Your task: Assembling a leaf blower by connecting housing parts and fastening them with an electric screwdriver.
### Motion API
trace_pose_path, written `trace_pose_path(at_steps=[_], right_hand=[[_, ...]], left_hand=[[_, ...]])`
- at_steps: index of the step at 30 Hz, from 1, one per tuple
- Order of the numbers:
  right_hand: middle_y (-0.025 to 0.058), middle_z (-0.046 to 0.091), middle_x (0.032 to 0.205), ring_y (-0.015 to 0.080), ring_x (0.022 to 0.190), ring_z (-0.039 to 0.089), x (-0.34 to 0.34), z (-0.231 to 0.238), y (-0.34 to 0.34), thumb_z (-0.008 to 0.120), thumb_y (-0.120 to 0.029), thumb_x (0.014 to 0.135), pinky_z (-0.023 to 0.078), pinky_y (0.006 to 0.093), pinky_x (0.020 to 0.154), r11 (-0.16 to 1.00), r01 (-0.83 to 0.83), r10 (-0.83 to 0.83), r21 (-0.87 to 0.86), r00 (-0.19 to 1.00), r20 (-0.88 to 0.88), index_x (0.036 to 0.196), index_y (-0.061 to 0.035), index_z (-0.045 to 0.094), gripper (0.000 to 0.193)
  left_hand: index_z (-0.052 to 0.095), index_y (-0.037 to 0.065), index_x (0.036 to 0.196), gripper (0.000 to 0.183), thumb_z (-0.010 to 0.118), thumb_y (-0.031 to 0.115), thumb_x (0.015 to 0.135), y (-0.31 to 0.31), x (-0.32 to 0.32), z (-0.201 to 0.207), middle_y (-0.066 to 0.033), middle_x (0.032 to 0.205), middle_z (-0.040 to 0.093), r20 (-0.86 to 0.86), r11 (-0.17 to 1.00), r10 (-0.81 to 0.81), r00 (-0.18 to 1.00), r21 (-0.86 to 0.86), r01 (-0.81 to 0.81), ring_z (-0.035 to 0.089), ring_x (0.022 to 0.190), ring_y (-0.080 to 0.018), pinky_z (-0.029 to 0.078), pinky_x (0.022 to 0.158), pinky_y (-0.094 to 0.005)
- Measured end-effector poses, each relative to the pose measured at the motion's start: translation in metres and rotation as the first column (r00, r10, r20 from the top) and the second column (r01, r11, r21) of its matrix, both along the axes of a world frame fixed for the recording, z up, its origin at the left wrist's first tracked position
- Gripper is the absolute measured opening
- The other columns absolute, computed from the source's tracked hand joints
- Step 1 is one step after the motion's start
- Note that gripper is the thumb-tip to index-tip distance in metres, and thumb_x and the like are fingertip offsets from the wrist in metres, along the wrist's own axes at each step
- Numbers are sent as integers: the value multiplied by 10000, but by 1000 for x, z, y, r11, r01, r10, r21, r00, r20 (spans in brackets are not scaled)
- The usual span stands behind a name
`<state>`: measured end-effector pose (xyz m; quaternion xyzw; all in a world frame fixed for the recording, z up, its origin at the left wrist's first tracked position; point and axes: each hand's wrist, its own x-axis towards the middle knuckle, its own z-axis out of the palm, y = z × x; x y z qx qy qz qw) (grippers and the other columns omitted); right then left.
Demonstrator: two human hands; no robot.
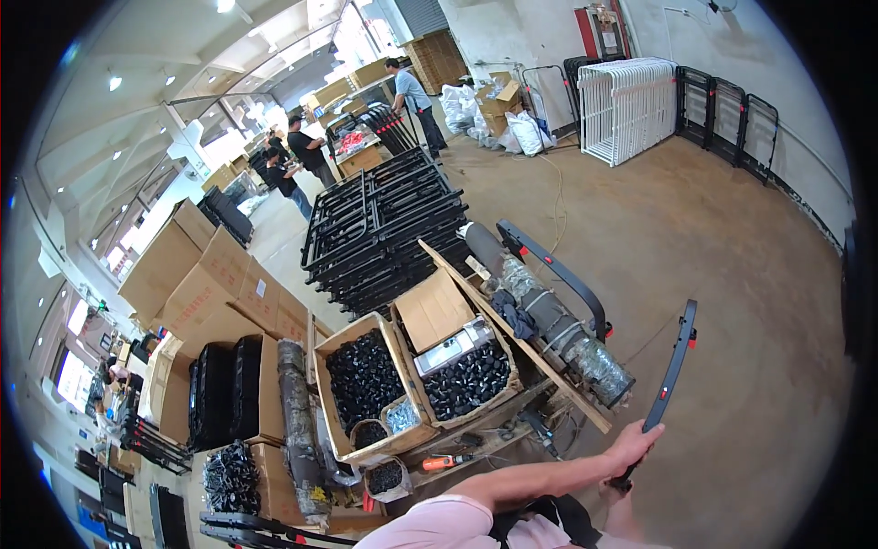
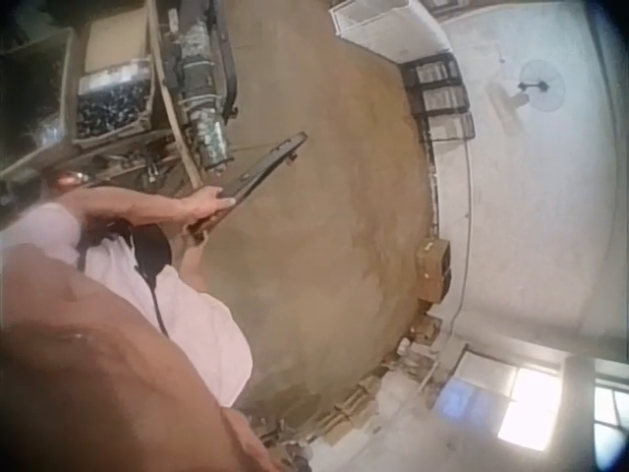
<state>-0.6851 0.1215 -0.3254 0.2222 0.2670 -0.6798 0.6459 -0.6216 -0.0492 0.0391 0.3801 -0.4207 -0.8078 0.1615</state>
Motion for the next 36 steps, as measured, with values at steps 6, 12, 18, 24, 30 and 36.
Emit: trace_pose_path(at_steps=[6,12,18,24,30,36], right_hand=[[11,598,730,207,663,593,40,42,-52,467,-556,1009,521,376,627,978,162,-202,-131,895,-399,887,-187,577,403],[15,615,745,201,676,613,17,117,-102,526,-660,961,534,360,643,915,224,-90,334,923,-373,900,-121,599,548],[17,679,869,164,731,638,-36,247,-147,614,-617,956,557,322,689,937,348,-282,16,785,-551,956,-123,642,495],[-9,636,840,134,739,601,-93,303,-176,626,-467,1001,494,317,696,956,283,-268,-82,714,-647,988,-151,622,317],[-8,572,794,137,711,554,59,346,-227,649,-304,1004,480,311,685,991,18,-110,-130,649,-753,944,-133,571,197],[8,605,817,150,734,577,153,384,-268,658,-243,1002,498,303,708,985,-130,-7,-111,623,-782,965,-112,593,151]], left_hand=[[485,106,910,322,705,305,1036,0,89,23,42,609,457,-117,997,-40,992,65,47,418,437,-67,306,405,-278],[528,92,936,310,732,311,1018,-26,238,80,33,628,499,-155,998,-18,988,-65,8,439,459,-71,317,414,-274],[653,60,1045,203,710,251,1007,-28,426,106,34,680,574,-30,824,536,844,-200,-530,500,503,-76,366,450,-254],[702,46,937,166,729,203,985,-13,597,30,76,734,554,50,151,987,153,-622,-769,456,626,-22,373,559,-242],[600,125,759,261,740,195,968,64,743,-37,70,608,509,173,58,985,-9,-375,-925,421,467,-48,298,427,-255],[639,82,784,234,757,208,941,87,831,-81,45,639,541,314,101,949,-27,-385,-917,462,496,-74,339,454,-270]])
